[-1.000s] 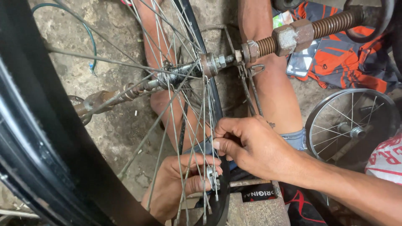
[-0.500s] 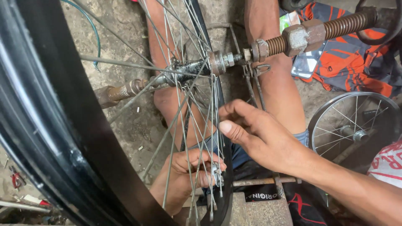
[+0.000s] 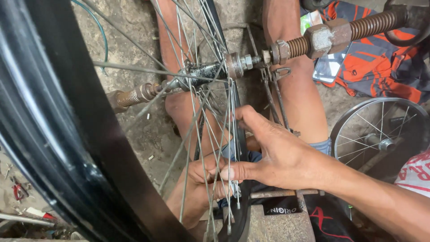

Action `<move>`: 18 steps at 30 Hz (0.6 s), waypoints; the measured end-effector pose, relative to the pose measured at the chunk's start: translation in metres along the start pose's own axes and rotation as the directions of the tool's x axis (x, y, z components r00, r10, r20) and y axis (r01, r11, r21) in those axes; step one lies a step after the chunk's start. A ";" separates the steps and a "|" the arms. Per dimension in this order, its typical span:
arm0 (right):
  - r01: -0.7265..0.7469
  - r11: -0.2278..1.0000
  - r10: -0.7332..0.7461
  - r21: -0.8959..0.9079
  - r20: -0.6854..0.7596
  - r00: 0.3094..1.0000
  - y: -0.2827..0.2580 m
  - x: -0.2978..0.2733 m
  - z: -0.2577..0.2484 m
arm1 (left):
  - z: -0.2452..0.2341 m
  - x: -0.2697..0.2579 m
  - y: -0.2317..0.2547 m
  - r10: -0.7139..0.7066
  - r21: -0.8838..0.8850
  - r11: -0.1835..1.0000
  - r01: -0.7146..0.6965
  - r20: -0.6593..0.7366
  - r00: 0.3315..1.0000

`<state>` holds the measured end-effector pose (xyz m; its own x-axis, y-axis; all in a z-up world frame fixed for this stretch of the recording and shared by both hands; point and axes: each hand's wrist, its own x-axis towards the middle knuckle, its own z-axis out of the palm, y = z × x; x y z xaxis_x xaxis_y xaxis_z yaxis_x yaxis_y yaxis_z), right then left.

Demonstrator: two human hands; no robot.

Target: The person uses a spoke wrench to adjust the tension of the spokes on a bicycle wheel mounted in a truing stand. They rotate the wheel to check alignment and tighten or loosen individual spokes to straighten the rim.

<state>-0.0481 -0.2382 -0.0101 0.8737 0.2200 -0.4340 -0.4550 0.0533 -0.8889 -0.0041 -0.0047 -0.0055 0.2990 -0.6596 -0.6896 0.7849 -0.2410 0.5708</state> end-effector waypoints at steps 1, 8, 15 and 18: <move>0.001 1.000 -0.001 -0.002 0.000 1.000 0.000 0.001 0.000 | 0.001 0.001 0.001 0.002 0.000 1.000 -0.002 0.000 1.000; -0.016 0.983 0.007 0.185 0.053 0.999 0.002 0.005 0.002 | 0.002 0.002 0.000 0.009 0.025 1.000 -0.009 -0.024 1.000; -0.015 0.949 -0.013 0.314 0.086 0.996 0.004 0.009 0.001 | 0.002 -0.001 -0.011 0.112 0.055 0.992 -0.109 -0.048 0.993; -0.009 0.964 -0.012 0.266 0.074 0.997 0.002 0.009 0.001 | 0.002 0.000 -0.015 0.137 0.079 0.988 -0.132 -0.061 0.989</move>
<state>-0.0411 -0.2350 -0.0161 0.8637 0.2908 -0.4116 -0.4919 0.3083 -0.8143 -0.0166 -0.0022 -0.0134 0.4362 -0.6414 -0.6311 0.6936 -0.2072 0.6899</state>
